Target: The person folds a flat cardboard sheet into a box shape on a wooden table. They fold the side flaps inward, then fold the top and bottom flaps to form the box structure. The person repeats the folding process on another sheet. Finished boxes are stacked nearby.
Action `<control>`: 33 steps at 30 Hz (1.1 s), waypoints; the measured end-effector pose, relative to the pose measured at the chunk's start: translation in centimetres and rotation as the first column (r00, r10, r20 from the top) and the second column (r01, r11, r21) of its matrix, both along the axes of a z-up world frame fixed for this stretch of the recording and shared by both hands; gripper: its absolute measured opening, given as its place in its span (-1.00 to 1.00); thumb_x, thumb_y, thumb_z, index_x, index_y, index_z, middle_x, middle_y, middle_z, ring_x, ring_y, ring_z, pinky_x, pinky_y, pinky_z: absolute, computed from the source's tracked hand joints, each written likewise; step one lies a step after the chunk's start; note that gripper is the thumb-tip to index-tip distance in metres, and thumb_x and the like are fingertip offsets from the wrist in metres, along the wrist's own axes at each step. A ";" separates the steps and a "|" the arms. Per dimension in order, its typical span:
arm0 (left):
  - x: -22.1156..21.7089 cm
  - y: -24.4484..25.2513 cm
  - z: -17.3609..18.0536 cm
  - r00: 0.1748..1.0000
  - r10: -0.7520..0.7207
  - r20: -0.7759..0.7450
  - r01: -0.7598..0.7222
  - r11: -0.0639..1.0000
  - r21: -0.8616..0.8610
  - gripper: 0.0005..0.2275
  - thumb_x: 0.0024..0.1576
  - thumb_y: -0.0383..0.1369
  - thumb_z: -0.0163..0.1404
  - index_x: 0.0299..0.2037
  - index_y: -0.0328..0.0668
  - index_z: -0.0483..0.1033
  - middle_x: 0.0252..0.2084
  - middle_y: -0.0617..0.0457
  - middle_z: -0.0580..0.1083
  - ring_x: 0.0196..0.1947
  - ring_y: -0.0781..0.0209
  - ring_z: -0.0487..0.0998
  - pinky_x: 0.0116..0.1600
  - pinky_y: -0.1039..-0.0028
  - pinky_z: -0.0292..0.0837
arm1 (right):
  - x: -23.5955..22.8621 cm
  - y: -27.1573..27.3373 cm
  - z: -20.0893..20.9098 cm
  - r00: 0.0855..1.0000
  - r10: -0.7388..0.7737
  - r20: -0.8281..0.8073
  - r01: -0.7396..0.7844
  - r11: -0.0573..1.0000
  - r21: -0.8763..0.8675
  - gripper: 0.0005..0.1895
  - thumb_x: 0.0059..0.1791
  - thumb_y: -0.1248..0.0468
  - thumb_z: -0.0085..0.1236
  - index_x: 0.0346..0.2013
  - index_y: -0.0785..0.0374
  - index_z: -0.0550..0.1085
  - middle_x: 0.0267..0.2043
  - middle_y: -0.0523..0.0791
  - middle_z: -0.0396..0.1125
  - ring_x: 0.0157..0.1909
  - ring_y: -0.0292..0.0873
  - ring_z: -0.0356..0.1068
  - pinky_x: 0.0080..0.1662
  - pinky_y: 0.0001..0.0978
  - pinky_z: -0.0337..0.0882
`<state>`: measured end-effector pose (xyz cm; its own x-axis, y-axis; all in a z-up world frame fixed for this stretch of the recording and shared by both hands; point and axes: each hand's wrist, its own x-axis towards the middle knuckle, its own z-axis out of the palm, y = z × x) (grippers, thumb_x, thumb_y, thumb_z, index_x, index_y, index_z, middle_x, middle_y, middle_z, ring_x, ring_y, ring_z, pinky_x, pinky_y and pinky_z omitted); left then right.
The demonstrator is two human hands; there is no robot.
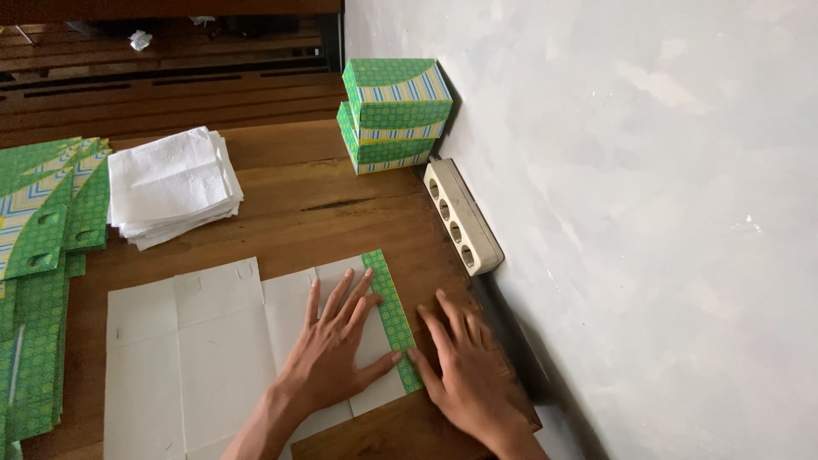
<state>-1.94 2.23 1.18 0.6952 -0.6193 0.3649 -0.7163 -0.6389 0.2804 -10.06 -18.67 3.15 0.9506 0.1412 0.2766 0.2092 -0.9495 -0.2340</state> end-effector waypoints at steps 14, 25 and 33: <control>0.1 0.0 -0.7 1.000 -0.006 0.025 0.006 1.000 -0.010 -0.33 0.17 0.24 -0.08 0.25 -0.15 0.29 0.55 -0.09 0.05 0.55 -0.11 -0.08 0.48 -0.26 -0.41 | 10.8 -0.5 -2.1 0.998 0.053 -0.033 -0.053 0.998 -0.018 -0.32 0.14 -0.16 -0.20 0.39 0.24 0.20 0.31 0.10 0.13 0.20 0.19 0.15 0.11 0.12 0.26; 0.1 0.1 -0.5 1.000 -0.016 0.016 0.017 1.000 -0.013 -0.35 0.17 0.22 -0.07 0.23 -0.16 0.31 0.54 -0.11 0.06 0.54 -0.15 -0.06 0.47 -0.28 -0.40 | 11.4 -0.2 -2.6 0.996 0.041 0.074 -0.043 0.999 0.019 -0.44 0.13 -0.03 -0.03 0.29 0.26 0.33 0.24 0.07 0.22 0.15 0.16 0.21 0.11 0.05 0.28; 0.2 0.2 -0.5 0.999 -0.019 -0.033 0.019 1.000 -0.015 -0.36 0.18 0.21 -0.07 0.25 -0.13 0.29 0.55 -0.09 0.02 0.55 -0.12 -0.11 0.47 -0.26 -0.43 | 4.9 0.1 -0.1 0.993 0.061 -0.104 -0.040 0.980 0.195 -0.41 0.12 0.03 0.00 0.37 0.26 0.27 0.44 0.11 0.08 0.44 0.15 0.03 0.33 0.13 0.18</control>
